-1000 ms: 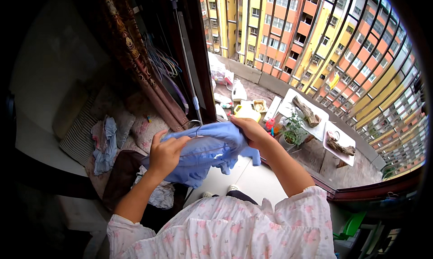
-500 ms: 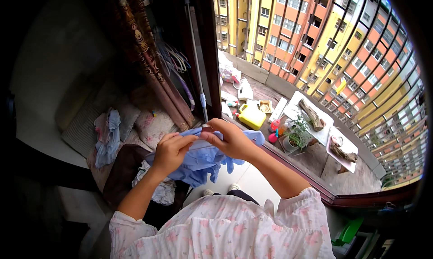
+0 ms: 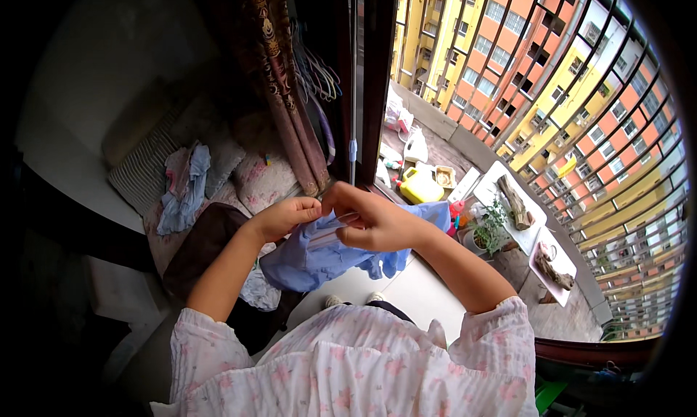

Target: The person takes various items of clothing from a pile, places them on hangers, and uses a reacher pole to hang them on a high rack outside a window.

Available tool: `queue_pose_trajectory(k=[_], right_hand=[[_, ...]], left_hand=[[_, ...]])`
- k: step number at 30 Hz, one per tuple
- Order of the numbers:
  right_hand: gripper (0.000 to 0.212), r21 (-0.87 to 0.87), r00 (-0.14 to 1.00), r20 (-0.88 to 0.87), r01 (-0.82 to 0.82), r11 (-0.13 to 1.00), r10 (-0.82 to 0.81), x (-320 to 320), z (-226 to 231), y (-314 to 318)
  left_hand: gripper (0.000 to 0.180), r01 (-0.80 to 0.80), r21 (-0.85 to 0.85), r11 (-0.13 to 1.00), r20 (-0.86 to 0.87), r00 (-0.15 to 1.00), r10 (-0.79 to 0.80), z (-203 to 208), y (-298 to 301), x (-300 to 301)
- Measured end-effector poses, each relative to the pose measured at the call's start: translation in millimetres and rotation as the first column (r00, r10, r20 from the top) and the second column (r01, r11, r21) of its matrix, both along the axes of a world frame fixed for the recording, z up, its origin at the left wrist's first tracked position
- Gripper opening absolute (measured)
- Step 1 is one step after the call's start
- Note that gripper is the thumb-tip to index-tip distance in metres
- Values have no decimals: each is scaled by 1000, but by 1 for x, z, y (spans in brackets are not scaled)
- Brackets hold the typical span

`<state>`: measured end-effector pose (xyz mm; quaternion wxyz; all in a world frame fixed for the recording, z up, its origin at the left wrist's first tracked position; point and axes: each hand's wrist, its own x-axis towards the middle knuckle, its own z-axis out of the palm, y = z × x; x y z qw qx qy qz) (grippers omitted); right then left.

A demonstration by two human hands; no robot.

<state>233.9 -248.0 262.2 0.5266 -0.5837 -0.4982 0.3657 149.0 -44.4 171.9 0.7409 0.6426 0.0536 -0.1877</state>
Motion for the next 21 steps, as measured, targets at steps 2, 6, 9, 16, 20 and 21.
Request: queue_pose_trajectory(k=[2, 6, 9, 16, 20, 21], right_hand=[[16, -15, 965, 237, -110, 994, 110, 2, -1, -1], [18, -42, 967, 247, -52, 998, 61, 2, -9, -1], [19, -109, 975, 220, 10, 994, 14, 5, -15, -1], [20, -28, 960, 269, 84, 996, -74, 13, -15, -4], [18, -130, 963, 264, -19, 991, 53, 5, -22, -2], [18, -132, 963, 265, -17, 991, 52, 4, -21, -2]], left_hand=[[23, -24, 50, 998, 24, 999, 23, 12, -5, -2], [20, -190, 368, 910, 252, 963, 99, 19, -8, -4], [21, -207, -159, 965, -68, 978, 199, 29, -18, -6], [21, -251, -127, 960, -29, 968, 250, 5, -29, -8], [25, -277, -78, 958, 97, 954, 284, 15, -31, -5], [27, -262, -114, 958, 175, 944, 278, 17, -31, -2]])
